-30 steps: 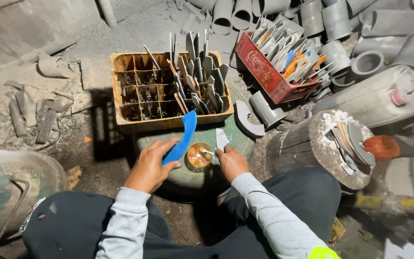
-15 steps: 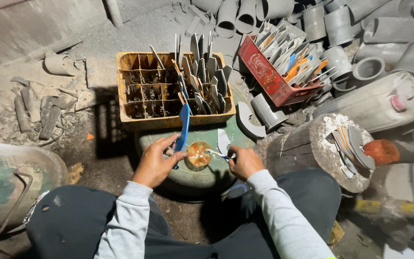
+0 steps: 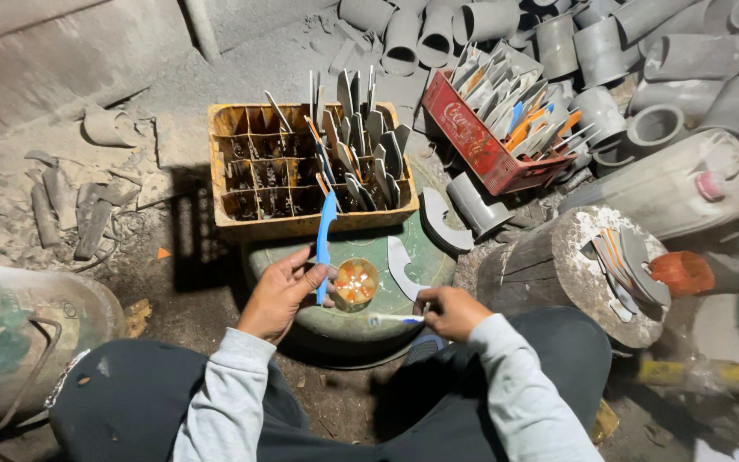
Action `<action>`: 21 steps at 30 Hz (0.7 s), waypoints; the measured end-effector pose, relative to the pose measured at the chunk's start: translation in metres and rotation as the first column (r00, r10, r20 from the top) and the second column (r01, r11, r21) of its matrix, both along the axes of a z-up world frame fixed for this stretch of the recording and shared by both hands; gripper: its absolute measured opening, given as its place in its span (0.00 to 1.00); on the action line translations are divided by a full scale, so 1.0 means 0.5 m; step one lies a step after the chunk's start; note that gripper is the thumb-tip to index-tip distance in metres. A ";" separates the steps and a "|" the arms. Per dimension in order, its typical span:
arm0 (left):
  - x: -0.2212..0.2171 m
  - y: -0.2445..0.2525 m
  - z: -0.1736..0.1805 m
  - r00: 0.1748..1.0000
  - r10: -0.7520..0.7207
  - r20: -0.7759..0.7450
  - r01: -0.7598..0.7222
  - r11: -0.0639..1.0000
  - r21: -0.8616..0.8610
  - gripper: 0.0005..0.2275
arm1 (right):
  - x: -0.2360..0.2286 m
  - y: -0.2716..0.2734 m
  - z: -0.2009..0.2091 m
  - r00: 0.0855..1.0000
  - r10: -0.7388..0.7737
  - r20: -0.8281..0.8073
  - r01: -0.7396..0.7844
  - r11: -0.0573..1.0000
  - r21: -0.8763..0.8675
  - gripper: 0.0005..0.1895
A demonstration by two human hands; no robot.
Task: The person sits on the floor and uses a toothbrush to apply orange paint to several small, curved plastic pieces. They dip the brush into a small container of paint and coat each piece before placing it into a yellow crate.
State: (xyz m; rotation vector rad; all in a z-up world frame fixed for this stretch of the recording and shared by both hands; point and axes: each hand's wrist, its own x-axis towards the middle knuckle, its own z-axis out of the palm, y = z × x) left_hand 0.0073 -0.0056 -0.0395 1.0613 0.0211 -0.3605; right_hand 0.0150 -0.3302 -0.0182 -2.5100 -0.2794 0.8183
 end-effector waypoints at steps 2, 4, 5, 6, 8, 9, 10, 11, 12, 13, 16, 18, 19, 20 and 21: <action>-0.005 -0.003 -0.001 0.997 -0.035 -0.071 0.030 0.997 -0.071 0.23 | 0.012 -0.008 0.022 0.997 -0.069 0.026 0.059 0.960 0.272 0.09; -0.011 -0.016 -0.004 0.989 -0.069 -0.131 0.049 0.988 -0.145 0.21 | 0.018 -0.015 0.047 0.977 -0.208 0.047 0.145 0.809 0.569 0.07; -0.014 -0.027 -0.005 0.985 -0.083 -0.154 0.054 0.982 -0.181 0.21 | 0.014 -0.006 0.052 0.966 -0.247 0.075 0.146 0.763 0.629 0.08; -0.015 -0.039 -0.005 0.979 -0.103 -0.176 0.063 0.974 -0.217 0.20 | 0.012 0.001 0.056 0.951 -0.292 0.101 0.146 0.713 0.686 0.08; -0.022 -0.063 -0.003 0.975 -0.153 -0.163 0.097 0.946 -0.310 0.20 | 0.008 0.023 0.058 0.923 -0.338 0.182 0.117 0.700 0.704 0.09; -0.024 -0.071 -0.001 0.972 -0.178 -0.155 0.113 0.928 -0.355 0.20 | 0.011 0.032 0.059 0.912 -0.334 0.240 0.096 0.740 0.666 0.10; -0.026 -0.075 0.003 0.970 -0.192 -0.148 0.127 0.923 -0.363 0.20 | 0.010 0.043 0.057 0.898 -0.325 0.295 0.076 0.776 0.626 0.10; -0.027 -0.077 0.007 0.968 -0.206 -0.141 0.141 0.918 -0.372 0.20 | 0.015 0.049 0.057 0.896 -0.367 0.250 0.148 0.778 0.611 0.10; -0.028 -0.078 0.010 0.966 -0.218 -0.135 0.153 0.912 -0.381 0.21 | 0.017 0.054 0.056 0.890 -0.408 0.203 0.220 0.775 0.592 0.10; -0.029 -0.076 0.014 0.964 -0.225 -0.140 0.160 0.916 -0.367 0.21 | 0.016 0.058 0.055 0.880 -0.448 0.157 0.291 0.769 0.569 0.10; -0.025 -0.077 0.025 0.960 -0.244 -0.136 0.180 0.913 -0.365 0.22 | 0.016 0.056 0.058 0.811 -0.505 0.295 0.324 0.808 0.493 0.11; -0.021 -0.080 0.030 0.960 -0.255 -0.118 0.190 0.897 -0.398 0.22 | 0.014 0.057 0.056 0.870 -0.394 0.296 0.192 0.824 0.532 0.11; -0.019 -0.081 0.031 0.960 -0.258 -0.110 0.196 0.898 -0.394 0.22 | 0.016 0.056 0.054 0.893 -0.337 0.297 0.127 0.824 0.552 0.11; -0.022 -0.077 0.032 0.960 -0.258 -0.107 0.199 0.900 -0.388 0.22 | 0.017 0.057 0.050 0.877 -0.375 0.300 0.143 0.800 0.583 0.11; -0.026 -0.074 0.032 0.961 -0.258 -0.104 0.201 0.902 -0.382 0.23 | 0.021 0.057 0.046 0.860 -0.412 0.301 0.157 0.775 0.612 0.12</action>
